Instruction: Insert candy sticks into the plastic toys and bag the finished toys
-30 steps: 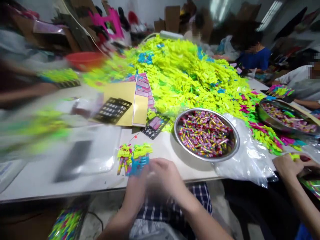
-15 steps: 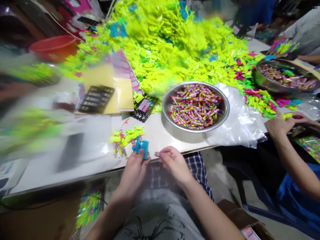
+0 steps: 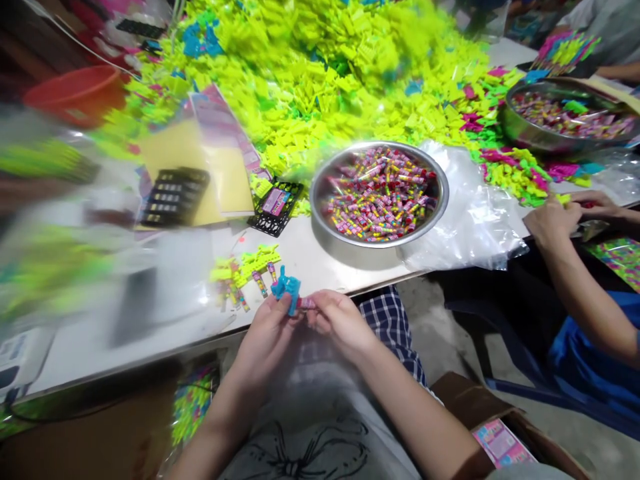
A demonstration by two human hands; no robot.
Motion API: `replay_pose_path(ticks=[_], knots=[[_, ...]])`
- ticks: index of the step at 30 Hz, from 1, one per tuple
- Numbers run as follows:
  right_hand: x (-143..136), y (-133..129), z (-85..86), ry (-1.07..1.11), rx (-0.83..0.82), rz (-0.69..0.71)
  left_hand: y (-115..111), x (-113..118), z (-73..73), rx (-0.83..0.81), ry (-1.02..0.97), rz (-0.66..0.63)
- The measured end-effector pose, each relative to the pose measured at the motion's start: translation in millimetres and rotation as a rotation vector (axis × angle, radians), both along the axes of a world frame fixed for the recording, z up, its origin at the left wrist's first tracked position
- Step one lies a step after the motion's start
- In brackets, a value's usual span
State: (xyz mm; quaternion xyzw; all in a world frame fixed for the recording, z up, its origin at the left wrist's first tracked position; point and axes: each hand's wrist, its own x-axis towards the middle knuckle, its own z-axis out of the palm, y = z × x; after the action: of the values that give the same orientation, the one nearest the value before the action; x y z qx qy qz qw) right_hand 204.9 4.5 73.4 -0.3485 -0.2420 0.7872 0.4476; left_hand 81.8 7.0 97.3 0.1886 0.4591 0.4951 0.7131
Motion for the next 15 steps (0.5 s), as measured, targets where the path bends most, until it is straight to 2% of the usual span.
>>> replay_pose_path(ticks=[4,7,11,15], knots=[[3,-2,-1.9,0.065,-0.075,0.081,-1,0,2.1,-0.025,-0.031,-0.029],[6,-4,-3.5,-0.061,-0.039,0.090,-1,1,5.0,-0.035,-0.045,-0.035],[12,-5,-5.2,-0.316,0.103,-0.007,-3,1,5.5,-0.009,-0.051,-0.013],[13,-6,-4.9,-0.359,0.102,-0.175,-5,-2,0.2,0.020,0.026,-0.023]])
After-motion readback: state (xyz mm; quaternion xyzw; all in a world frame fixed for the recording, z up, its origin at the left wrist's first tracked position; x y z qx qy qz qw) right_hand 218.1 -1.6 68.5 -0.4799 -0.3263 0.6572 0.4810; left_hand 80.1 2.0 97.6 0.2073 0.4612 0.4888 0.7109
